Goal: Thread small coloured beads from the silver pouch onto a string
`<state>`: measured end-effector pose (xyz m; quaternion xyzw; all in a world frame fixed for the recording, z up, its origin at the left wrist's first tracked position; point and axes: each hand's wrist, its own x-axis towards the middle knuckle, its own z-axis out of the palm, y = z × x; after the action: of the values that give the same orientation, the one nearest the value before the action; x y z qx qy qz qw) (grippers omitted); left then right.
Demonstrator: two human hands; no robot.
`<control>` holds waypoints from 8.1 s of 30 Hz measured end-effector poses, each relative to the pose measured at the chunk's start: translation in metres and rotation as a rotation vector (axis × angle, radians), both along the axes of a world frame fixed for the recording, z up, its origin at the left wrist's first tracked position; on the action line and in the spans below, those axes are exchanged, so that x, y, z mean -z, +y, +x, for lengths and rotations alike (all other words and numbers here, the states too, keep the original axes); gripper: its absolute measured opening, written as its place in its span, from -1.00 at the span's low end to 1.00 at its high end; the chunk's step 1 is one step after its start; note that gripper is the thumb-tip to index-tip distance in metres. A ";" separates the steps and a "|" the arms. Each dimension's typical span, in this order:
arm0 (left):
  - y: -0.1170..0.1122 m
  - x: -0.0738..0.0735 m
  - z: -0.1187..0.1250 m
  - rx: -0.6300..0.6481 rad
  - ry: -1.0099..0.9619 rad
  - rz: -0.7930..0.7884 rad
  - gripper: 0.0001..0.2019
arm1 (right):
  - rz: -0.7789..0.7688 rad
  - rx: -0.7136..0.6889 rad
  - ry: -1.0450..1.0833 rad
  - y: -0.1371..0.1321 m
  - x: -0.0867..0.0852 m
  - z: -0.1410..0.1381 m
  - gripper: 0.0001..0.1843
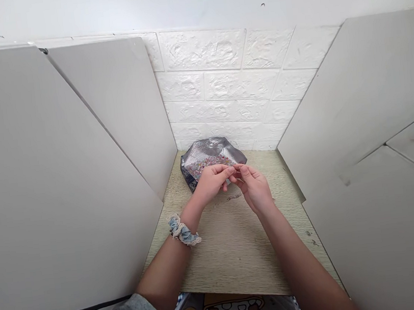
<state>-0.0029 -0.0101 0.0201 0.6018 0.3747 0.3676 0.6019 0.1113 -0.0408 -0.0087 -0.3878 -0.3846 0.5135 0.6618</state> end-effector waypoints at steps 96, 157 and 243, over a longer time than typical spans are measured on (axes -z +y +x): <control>-0.002 -0.004 -0.003 0.019 0.076 0.022 -0.74 | -0.021 -0.038 0.055 0.000 0.003 0.002 -0.81; -0.001 -0.003 -0.003 0.016 0.089 0.026 -0.73 | -0.043 -0.082 0.160 0.000 0.003 -0.002 -0.82; -0.002 -0.002 -0.012 0.248 -0.275 -0.149 -0.82 | 0.166 1.097 -0.186 -0.005 -0.014 0.065 -0.81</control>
<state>-0.0153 -0.0116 0.0223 0.5413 0.2383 0.3406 0.7309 0.1766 -0.0455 0.0051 -0.5212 -0.2223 0.0257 0.8235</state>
